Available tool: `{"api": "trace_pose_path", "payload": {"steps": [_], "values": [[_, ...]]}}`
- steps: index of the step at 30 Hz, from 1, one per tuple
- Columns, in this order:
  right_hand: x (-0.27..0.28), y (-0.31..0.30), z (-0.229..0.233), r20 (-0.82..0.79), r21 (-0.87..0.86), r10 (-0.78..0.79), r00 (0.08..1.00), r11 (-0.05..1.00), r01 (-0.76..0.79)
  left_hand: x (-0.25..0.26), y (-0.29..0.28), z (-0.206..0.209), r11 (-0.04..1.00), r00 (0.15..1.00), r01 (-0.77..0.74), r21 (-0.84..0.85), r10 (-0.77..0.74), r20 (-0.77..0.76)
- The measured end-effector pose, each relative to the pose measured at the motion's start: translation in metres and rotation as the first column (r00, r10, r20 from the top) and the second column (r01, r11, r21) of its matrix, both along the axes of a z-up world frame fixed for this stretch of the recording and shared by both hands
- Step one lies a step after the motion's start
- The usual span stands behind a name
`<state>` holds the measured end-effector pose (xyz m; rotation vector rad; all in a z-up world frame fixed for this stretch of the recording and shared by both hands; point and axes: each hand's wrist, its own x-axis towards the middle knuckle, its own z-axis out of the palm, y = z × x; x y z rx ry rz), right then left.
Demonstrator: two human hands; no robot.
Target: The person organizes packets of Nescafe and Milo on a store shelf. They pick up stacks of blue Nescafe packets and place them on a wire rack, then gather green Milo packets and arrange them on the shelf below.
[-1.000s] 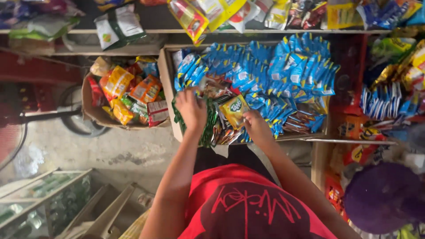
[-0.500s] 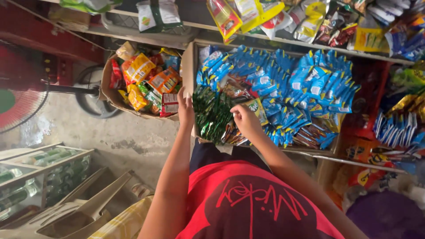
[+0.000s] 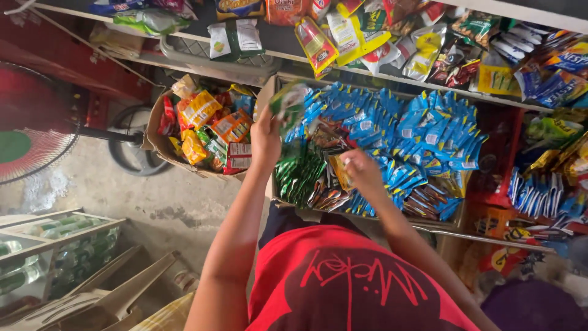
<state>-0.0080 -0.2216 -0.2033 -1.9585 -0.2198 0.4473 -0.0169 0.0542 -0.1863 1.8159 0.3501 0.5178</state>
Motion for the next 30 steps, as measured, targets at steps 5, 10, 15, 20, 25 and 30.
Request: {"api": "trace_pose_path", "payload": {"steps": [5,10,15,20,25,30], "values": [[0.028,-0.008,0.058,0.018,0.296,-0.051,0.999,0.954,0.044,0.016,-0.03,0.099,0.963,0.977,0.176,-0.203,-0.145,0.155],[0.041,-0.016,0.108,0.34,0.498,-0.011,0.941,0.85,-0.17,0.016,-0.067,0.173,0.866,0.894,0.424,-0.265,-0.355,0.273],[0.048,-0.043,0.047,0.057,0.559,0.213,0.975,0.803,-0.208,0.016,-0.089,0.27,0.767,0.772,0.582,-0.269,-0.419,0.477],[0.023,-0.019,0.09,-0.018,0.511,0.516,0.856,0.741,-0.436,0.001,-0.085,0.357,0.884,0.756,0.453,-0.117,-0.311,0.576],[0.01,-0.035,0.005,-0.033,0.582,0.668,0.743,0.618,-0.53,0.004,-0.066,0.368,0.949,0.758,0.314,0.025,-0.267,0.596],[-0.02,-0.064,-0.074,-0.324,0.292,0.509,0.797,0.856,-0.427,0.036,-0.058,0.335,0.899,0.724,0.397,-0.185,-0.183,0.665]]}}
